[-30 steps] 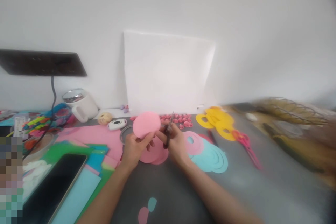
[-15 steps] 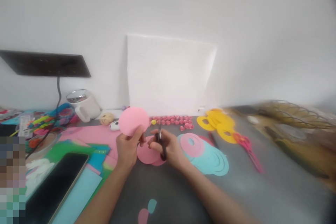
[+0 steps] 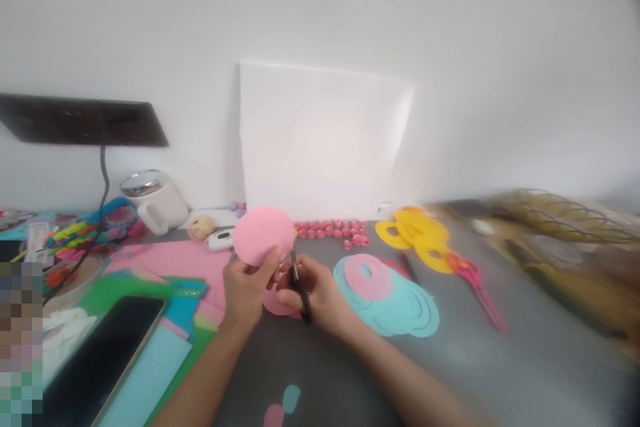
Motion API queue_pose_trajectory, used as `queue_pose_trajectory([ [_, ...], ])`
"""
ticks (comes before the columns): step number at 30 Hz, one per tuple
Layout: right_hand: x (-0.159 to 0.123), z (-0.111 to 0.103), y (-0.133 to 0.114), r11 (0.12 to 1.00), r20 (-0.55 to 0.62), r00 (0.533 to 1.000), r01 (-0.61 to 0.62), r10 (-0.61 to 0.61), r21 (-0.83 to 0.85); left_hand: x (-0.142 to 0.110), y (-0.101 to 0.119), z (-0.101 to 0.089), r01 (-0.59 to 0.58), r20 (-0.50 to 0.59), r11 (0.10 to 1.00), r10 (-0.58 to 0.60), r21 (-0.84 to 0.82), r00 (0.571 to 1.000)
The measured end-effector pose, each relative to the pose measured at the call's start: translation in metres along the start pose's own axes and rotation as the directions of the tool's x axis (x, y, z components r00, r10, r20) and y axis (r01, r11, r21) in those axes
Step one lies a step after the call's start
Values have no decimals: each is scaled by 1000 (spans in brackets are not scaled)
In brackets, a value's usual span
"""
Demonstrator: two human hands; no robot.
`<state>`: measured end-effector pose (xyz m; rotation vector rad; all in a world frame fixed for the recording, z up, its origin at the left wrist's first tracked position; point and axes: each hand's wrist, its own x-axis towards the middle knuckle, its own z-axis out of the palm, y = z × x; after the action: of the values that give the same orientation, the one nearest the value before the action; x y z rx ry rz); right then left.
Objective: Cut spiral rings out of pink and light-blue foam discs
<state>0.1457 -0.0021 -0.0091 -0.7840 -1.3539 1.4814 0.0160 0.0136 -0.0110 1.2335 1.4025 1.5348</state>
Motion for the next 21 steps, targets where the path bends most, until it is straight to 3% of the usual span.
queue_pose_trajectory([
  [5,-1,0,0,1000,-7,1000,-16,16,-2,0,2,-1,81,-10,997,-81,-7,997],
  [21,-2,3,-4,1000,-39,999,-22,22,-1,-1,-3,-1,22,32,999,-23,30,999],
])
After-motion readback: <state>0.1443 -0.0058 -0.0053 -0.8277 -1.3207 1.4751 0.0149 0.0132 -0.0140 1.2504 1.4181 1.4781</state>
